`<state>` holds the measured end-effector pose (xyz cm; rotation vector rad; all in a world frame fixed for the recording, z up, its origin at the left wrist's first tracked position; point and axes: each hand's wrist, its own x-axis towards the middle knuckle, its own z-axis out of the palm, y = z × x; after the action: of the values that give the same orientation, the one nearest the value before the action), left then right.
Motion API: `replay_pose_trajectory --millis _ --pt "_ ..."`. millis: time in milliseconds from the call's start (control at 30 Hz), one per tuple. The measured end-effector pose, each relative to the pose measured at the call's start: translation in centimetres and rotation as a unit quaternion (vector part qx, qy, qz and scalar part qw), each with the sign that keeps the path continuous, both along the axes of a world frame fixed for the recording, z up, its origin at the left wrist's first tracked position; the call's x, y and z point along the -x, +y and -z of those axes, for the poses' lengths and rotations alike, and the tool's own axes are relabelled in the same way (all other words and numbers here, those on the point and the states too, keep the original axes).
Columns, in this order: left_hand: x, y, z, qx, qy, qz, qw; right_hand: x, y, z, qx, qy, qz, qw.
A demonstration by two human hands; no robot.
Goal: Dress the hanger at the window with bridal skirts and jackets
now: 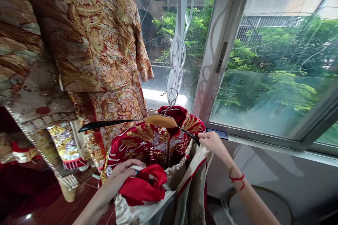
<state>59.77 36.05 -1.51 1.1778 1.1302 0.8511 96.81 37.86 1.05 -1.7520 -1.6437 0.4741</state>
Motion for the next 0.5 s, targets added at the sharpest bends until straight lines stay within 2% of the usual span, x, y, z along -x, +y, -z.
replay_pose_trajectory --millis 100,267,367,433,500 --pt "1.2 -0.6 -1.4 -0.055 0.050 0.019 0.997 -0.6 -1.3 0.3 0.021 0.085 -0.017 0.996" --pt "1.4 -2.5 -4.2 -0.143 0.181 0.043 0.972 0.4 -3.1 -0.8 0.063 0.172 -0.154 0.971" --pt "1.9 -3.0 -4.3 -0.143 0.225 0.024 0.964 1.3 -3.7 -1.2 0.085 0.196 -0.216 0.953" --pt "2.8 -2.7 -3.8 -0.151 0.221 0.002 0.964 1.3 -4.0 -1.0 0.088 0.201 -0.212 0.952" --pt "4.1 -2.1 -3.1 -0.137 0.207 -0.028 0.968 1.0 -4.3 -0.4 0.090 0.203 -0.177 0.959"
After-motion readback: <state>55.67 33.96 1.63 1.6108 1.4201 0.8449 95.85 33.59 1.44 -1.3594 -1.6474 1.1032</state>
